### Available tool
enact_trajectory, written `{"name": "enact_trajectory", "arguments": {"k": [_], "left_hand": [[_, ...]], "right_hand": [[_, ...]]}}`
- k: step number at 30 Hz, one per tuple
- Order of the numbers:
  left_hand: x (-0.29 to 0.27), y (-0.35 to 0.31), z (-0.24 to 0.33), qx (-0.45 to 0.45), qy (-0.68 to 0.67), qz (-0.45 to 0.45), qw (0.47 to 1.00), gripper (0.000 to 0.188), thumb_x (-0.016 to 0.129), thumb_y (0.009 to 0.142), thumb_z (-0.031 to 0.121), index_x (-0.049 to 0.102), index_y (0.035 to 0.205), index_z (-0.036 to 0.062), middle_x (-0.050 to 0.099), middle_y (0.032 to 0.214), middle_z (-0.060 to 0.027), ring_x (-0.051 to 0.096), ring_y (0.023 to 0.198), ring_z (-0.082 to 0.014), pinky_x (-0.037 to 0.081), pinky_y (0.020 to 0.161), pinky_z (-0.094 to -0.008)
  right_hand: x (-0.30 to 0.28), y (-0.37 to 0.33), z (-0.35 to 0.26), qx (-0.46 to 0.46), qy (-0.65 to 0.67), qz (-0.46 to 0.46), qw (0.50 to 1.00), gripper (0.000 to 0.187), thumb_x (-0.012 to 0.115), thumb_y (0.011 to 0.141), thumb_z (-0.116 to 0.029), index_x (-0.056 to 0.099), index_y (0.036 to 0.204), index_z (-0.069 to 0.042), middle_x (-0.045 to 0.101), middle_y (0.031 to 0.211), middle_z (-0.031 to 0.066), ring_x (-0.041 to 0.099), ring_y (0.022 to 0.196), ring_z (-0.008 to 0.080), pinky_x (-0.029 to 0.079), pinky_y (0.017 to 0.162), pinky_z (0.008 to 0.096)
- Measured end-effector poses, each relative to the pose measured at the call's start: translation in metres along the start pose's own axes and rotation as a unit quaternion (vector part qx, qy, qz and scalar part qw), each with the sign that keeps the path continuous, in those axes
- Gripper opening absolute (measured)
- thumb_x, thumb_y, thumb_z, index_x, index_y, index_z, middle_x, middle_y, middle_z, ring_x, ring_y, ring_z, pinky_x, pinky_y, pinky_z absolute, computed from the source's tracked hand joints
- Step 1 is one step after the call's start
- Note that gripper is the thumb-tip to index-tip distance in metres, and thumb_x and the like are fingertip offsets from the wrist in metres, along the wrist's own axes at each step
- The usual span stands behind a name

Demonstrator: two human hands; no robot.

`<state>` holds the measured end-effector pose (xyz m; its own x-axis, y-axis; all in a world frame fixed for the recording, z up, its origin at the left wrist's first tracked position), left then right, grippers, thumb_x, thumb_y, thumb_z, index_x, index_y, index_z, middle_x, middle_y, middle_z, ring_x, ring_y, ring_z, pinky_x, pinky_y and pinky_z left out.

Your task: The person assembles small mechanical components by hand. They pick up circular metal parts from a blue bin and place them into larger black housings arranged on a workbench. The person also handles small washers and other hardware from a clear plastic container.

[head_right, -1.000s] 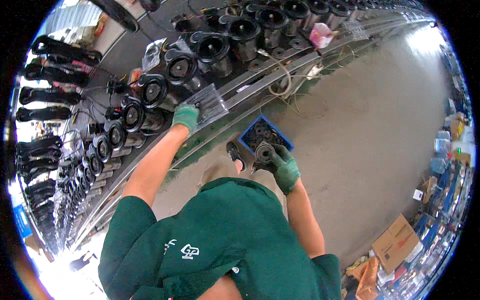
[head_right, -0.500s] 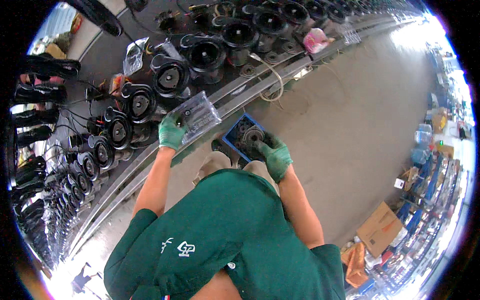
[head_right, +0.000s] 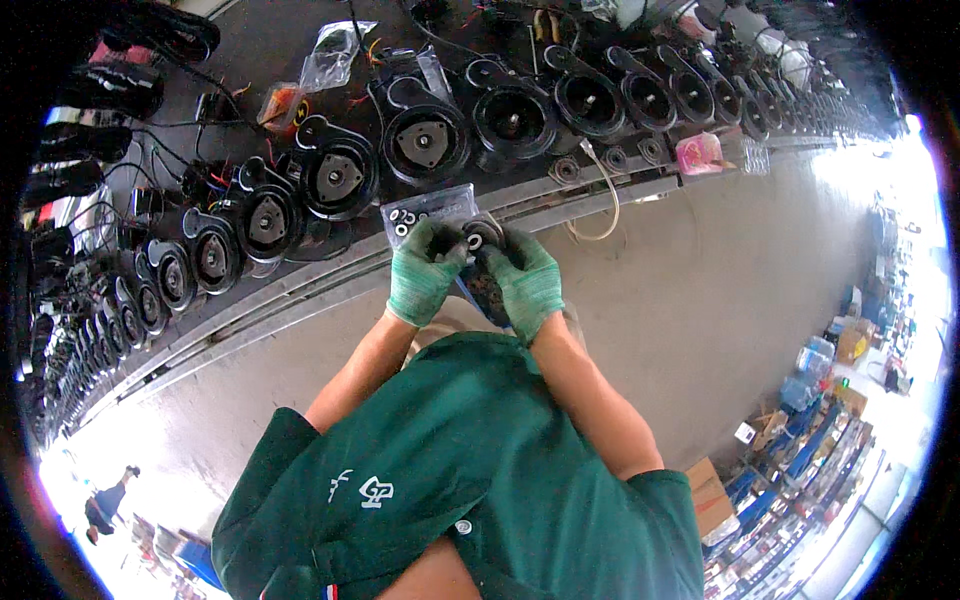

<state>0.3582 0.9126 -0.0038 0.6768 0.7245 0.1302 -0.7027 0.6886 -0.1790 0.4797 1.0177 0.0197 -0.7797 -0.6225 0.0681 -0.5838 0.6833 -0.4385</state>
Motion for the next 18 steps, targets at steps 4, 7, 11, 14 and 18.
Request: {"name": "enact_trajectory", "arguments": {"k": [4, 7, 11, 14, 18], "left_hand": [[0.011, 0.007, 0.001, -0.005, 0.029, 0.013, 0.999, 0.014, 0.072, 0.087, 0.006, 0.066, 0.098, 0.0004, 0.067, 0.087, -0.0056, 0.061, 0.078, -0.0111, 0.053, 0.074, -0.0288], [0.023, 0.011, -0.014, -0.068, 0.042, 0.016, 0.997, 0.019, 0.072, 0.088, 0.005, 0.063, 0.103, 0.0, 0.066, 0.091, -0.0052, 0.059, 0.082, -0.0107, 0.052, 0.076, -0.0286], [0.056, 0.01, -0.007, -0.062, 0.083, 0.103, 0.989, 0.026, 0.075, 0.088, 0.009, 0.061, 0.109, -0.0001, 0.065, 0.093, -0.0052, 0.058, 0.085, -0.0114, 0.051, 0.079, -0.0295], [0.083, 0.009, -0.022, -0.069, -0.044, 0.093, 0.992, 0.033, 0.078, 0.087, 0.013, 0.06, 0.112, 0.0003, 0.065, 0.095, -0.005, 0.058, 0.086, -0.0122, 0.051, 0.079, -0.0297], [0.114, 0.006, -0.022, -0.089, -0.007, 0.096, 0.991, 0.028, 0.079, 0.086, 0.011, 0.065, 0.107, 0.0004, 0.067, 0.1, -0.0051, 0.057, 0.088, -0.0111, 0.051, 0.078, -0.0294]], "right_hand": [[-0.016, 0.02, -0.002, -0.01, -0.143, -0.033, 0.989, 0.035, 0.067, 0.092, -0.004, 0.063, 0.127, 0.002, 0.071, 0.111, 0.0084, 0.064, 0.097, 0.014, 0.052, 0.089, 0.0295], [-0.027, 0.037, -0.011, -0.011, -0.156, -0.105, 0.982, 0.036, 0.067, 0.092, -0.004, 0.062, 0.128, 0.001, 0.071, 0.111, 0.0087, 0.065, 0.099, 0.0146, 0.052, 0.091, 0.0296], [-0.056, 0.064, -0.014, 0.01, -0.126, -0.236, 0.964, 0.037, 0.066, 0.093, -0.003, 0.061, 0.13, 0.001, 0.07, 0.117, 0.0098, 0.065, 0.104, 0.0159, 0.051, 0.094, 0.0299], [-0.08, 0.081, -0.022, 0.061, -0.111, -0.323, 0.938, 0.039, 0.065, 0.095, -0.007, 0.06, 0.132, 0.003, 0.068, 0.123, 0.0124, 0.064, 0.109, 0.0176, 0.051, 0.097, 0.0316], [-0.113, 0.097, -0.031, 0.057, -0.145, -0.401, 0.903, 0.044, 0.067, 0.096, -0.013, 0.057, 0.135, 0.004, 0.068, 0.124, 0.0136, 0.064, 0.109, 0.0187, 0.052, 0.097, 0.0329]]}}
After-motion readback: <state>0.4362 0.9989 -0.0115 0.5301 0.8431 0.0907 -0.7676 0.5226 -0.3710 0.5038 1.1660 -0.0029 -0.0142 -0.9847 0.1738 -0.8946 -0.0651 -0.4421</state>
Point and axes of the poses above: each hand's wrist, its own y-axis towards the middle knuckle, its own x-axis out of the palm, z = x × y, the point moved 6 cm from there along y, towards the middle knuckle
